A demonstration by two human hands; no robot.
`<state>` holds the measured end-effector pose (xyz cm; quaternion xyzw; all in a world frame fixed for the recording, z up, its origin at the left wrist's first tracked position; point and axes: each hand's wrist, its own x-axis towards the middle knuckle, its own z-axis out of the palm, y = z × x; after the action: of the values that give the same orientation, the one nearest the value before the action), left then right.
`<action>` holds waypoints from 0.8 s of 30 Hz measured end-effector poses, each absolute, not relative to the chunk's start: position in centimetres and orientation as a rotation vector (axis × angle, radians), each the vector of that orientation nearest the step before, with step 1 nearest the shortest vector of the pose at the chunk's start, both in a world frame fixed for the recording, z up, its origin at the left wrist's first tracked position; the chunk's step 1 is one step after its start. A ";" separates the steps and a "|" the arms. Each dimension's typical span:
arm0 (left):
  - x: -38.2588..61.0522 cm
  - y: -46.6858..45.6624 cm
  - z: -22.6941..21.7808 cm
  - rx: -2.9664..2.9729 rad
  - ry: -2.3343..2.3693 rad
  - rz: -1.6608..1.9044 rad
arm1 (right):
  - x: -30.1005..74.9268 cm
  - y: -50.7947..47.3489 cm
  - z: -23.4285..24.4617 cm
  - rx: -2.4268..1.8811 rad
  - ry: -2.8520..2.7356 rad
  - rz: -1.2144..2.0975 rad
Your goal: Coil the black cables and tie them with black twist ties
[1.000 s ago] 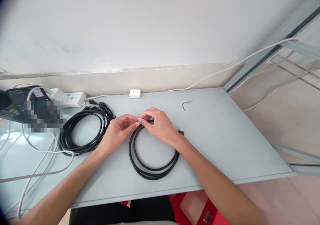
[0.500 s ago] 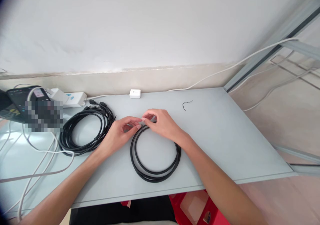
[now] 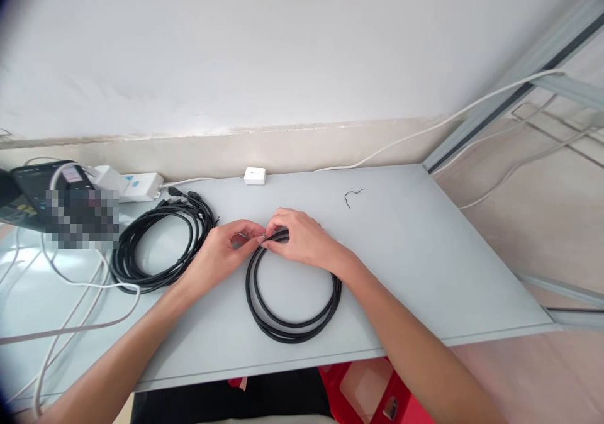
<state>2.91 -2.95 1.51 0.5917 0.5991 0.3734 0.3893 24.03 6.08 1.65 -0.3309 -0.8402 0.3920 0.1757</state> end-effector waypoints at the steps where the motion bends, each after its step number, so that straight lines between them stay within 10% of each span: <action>1: 2.9 -2.9 1.5 1.504 1.522 0.944 | 23.9 6.0 1.5 -0.937 -2.371 1.120; 24: 2.8 -3.1 1.6 1.590 1.493 0.888 | 24.0 6.0 1.6 -0.848 -2.418 1.185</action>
<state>2.83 -3.08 1.64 0.6236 0.5856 0.3484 0.3831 23.97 6.05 1.55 -0.2967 -0.8455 0.4146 0.1586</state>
